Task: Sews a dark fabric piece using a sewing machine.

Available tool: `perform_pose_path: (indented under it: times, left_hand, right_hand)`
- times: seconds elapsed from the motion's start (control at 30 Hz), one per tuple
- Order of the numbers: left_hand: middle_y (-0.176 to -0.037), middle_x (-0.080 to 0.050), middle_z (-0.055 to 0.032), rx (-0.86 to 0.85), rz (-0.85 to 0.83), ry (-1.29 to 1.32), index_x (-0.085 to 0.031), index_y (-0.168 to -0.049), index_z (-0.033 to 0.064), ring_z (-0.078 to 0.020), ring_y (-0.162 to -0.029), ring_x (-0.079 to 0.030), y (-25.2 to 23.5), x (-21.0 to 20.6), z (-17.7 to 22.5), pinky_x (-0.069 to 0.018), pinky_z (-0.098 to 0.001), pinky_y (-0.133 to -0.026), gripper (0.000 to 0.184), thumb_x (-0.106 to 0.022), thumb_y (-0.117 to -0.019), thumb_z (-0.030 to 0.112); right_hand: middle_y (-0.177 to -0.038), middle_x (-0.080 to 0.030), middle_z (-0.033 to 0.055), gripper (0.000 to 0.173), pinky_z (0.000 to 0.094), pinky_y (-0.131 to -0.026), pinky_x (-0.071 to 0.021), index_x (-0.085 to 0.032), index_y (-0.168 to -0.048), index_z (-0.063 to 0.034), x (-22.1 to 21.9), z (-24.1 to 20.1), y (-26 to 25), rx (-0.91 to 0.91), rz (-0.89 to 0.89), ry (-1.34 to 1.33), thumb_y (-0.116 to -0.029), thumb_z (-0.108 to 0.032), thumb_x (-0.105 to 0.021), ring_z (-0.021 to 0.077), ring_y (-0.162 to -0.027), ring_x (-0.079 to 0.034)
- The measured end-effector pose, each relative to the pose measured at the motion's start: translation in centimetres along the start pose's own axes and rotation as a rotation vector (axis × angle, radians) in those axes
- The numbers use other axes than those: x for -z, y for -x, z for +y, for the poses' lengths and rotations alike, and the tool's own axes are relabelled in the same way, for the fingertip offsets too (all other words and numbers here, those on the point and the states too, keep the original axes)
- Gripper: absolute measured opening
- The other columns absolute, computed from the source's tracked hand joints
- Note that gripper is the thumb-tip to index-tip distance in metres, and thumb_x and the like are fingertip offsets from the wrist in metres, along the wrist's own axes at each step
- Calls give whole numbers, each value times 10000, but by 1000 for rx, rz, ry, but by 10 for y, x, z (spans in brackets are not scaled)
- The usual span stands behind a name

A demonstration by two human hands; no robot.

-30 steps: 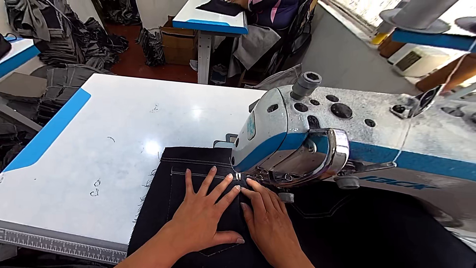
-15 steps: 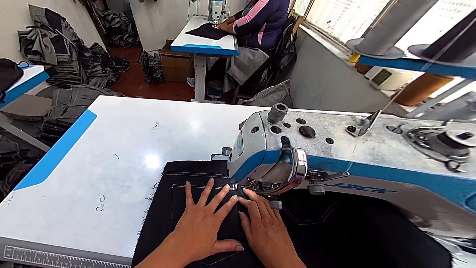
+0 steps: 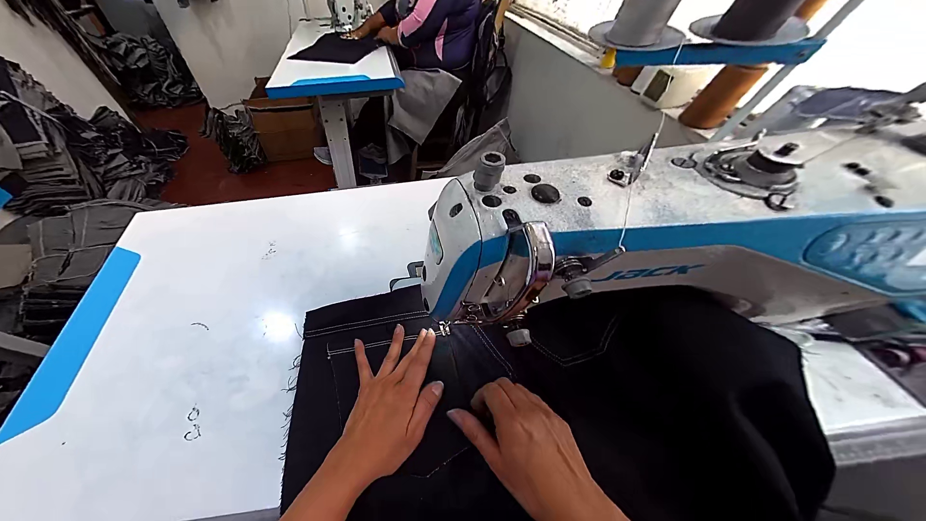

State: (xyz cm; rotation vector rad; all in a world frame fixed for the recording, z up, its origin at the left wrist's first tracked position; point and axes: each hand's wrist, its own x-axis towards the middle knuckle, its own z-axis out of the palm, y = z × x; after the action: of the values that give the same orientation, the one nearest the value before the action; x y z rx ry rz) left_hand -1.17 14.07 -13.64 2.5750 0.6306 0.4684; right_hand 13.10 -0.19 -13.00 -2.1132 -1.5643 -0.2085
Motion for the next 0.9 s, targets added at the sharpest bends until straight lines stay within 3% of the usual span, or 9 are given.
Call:
perform_pose_path:
  times: [0.13,0.3,0.37,0.53,0.63,0.7,0.73,0.83,0.9]
  left_hand:
    - [-1634,-397,16,1,-3,-7,-392,-1585,116,-256,-1577,-187,-1,1,-2,37,-784,-1147,589,-255,-1095,414]
    - [-1601,-449,8,1,22,45,-446,-1553,106,-256,-1565,-233,1,1,-6,39,-772,-1158,568,-273,-1093,389]
    - [-1583,-474,8,4,35,65,-470,-1539,105,-256,-1559,-251,1,2,-6,34,-765,-1163,556,-290,-1090,380]
    - [-1561,-503,15,6,41,63,-505,-1516,111,-258,-1553,-270,1,2,-6,24,-760,-1169,535,-308,-1086,361]
    - [-1554,-511,35,-69,70,-4,-588,-1462,254,-315,-1539,-296,0,-3,-8,-37,-812,-1130,471,-347,-1084,398]
    - [-1598,-454,17,-107,33,-87,-586,-1444,395,-377,-1547,-247,0,-4,-8,-43,-839,-1101,451,-337,-1079,486]
    - [-1616,-427,6,-114,12,-126,-578,-1437,437,-396,-1550,-226,0,-3,-7,-42,-844,-1095,451,-331,-1071,526]
    - [-1642,-383,-15,-142,-25,-229,-537,-1456,476,-419,-1552,-198,1,-4,-7,-55,-853,-1084,466,-308,-1062,570]
    - [-1660,-348,-10,-155,-55,-276,-498,-1488,473,-412,-1559,-177,2,-2,-7,-62,-849,-1087,486,-284,-1064,576]
  right_hand:
    - [-686,-614,93,519,368,-482,-511,-681,-768,-44,-5,-14,-1,-27,-22,70,-979,-497,-540,256,-609,-664]
    - [-712,-640,73,528,382,-508,-525,-697,-854,-45,4,-15,4,-147,-54,-33,-969,-542,-558,224,-581,-648]
    - [-681,-613,76,583,394,-492,-494,-681,-802,-42,9,-15,6,-174,-107,-29,-961,-587,-549,232,-570,-631]
    - [-696,-624,95,468,413,-525,-488,-687,-803,-36,12,-21,6,-179,-200,-123,-1009,-433,-550,250,-605,-636]
    - [-712,-602,47,455,352,-621,-479,-679,-912,-47,30,-20,-6,-364,-483,-399,-1071,-423,-478,166,-629,-589]
    - [-697,-583,15,464,310,-613,-474,-652,-915,-57,36,-16,-14,-453,-677,-482,-1095,-424,-434,117,-598,-566]
    - [-702,-583,32,475,338,-634,-469,-651,-901,-46,36,-15,-17,-455,-728,-450,-1097,-419,-431,143,-618,-569]
    - [-816,-652,165,523,507,-763,-485,-667,-900,8,38,-21,-26,-385,-804,-217,-1094,-415,-428,325,-841,-659]
    - [-855,-667,202,554,533,-776,-484,-654,-903,16,39,-26,-30,-342,-849,-79,-1094,-437,-399,376,-914,-674]
